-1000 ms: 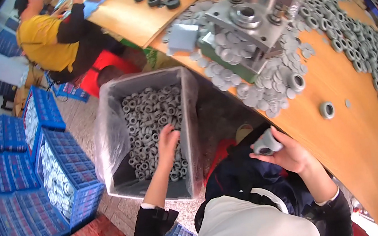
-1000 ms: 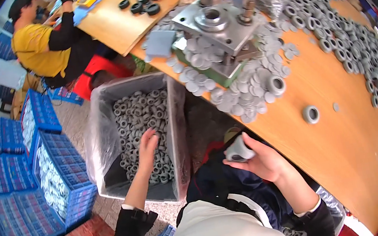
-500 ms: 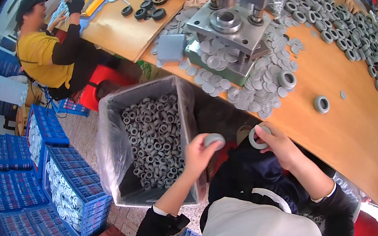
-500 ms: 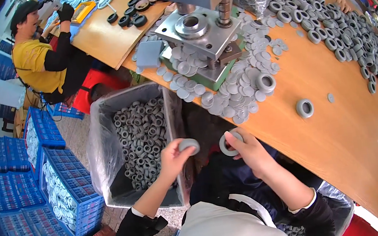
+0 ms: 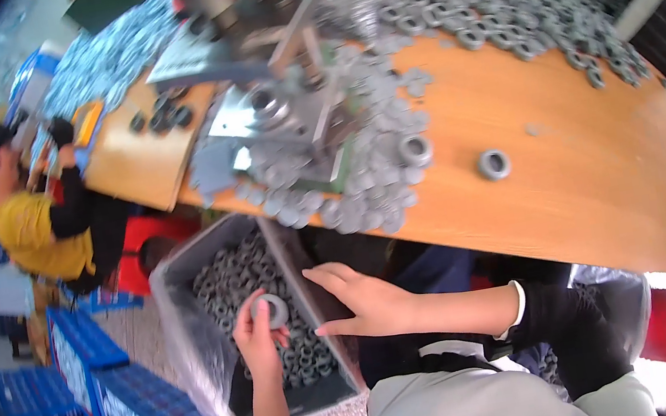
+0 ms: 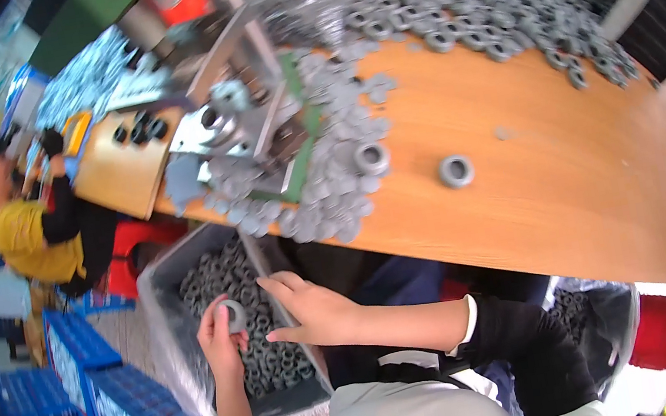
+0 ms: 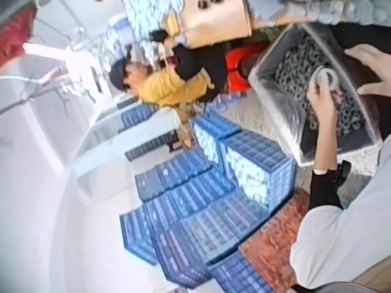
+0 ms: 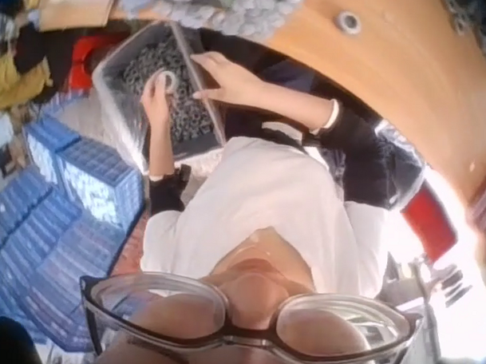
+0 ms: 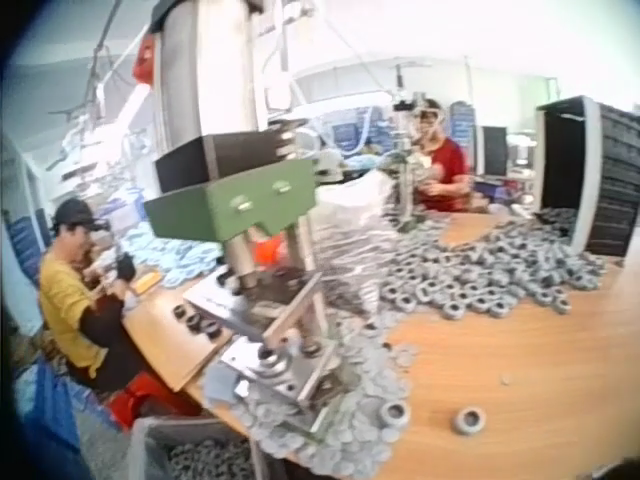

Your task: Manually press and assemble plastic or rubber ring-shaped components using a hydraulic or pneumatic press machine.

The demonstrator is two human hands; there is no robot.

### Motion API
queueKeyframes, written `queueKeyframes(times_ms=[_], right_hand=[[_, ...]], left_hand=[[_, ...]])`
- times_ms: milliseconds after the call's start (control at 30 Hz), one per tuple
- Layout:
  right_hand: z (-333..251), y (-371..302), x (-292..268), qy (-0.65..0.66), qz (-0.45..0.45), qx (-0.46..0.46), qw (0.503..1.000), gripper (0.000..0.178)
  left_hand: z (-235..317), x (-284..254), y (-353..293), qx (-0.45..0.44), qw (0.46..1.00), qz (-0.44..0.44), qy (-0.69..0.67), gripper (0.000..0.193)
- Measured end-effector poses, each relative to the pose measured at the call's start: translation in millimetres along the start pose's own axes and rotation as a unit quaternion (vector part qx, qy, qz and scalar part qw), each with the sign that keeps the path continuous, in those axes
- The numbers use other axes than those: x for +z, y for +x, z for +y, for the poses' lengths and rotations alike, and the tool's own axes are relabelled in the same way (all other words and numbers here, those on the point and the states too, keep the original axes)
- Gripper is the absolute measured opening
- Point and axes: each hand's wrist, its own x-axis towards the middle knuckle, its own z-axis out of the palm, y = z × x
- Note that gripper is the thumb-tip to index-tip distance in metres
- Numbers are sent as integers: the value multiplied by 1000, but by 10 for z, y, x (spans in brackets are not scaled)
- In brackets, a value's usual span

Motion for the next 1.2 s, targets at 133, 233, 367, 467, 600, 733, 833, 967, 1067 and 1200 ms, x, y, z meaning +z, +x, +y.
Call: queueKeyframes(times_ms=[133,233,367,467,600,733,833,967,1067,1200], right_hand=[[-170,-368,-709,-106,136,-52,984,70],[-315,-872,-1068,-154,261,8,953,64],[-70,-1870,-1402,-120,435,126,883,54],[264,-2802,-1395,-109,559,217,792,38],[593,-3853,-1013,-68,657,302,687,34],[1303,-5010,-144,38,797,404,448,29],[2013,-5809,785,37,742,589,317,30],[3010,-5811,1425,146,576,705,388,27],[3557,-5779,1883,234,412,711,520,52],[3738,-5534,1630,323,316,719,529,87]], left_hand=[[371,1027,-33,24,963,-267,-18,33],[466,1763,139,167,917,-361,-36,51],[456,2738,522,379,860,-312,138,49],[445,3251,654,604,690,-202,343,30],[501,3300,833,663,512,-85,540,18],[390,3373,1011,723,451,-93,514,25],[385,3592,524,724,479,-135,477,38],[413,4245,-787,681,387,-381,491,79],[79,4724,-1648,564,286,-512,581,98],[-181,5232,-1914,517,192,-589,590,113]])
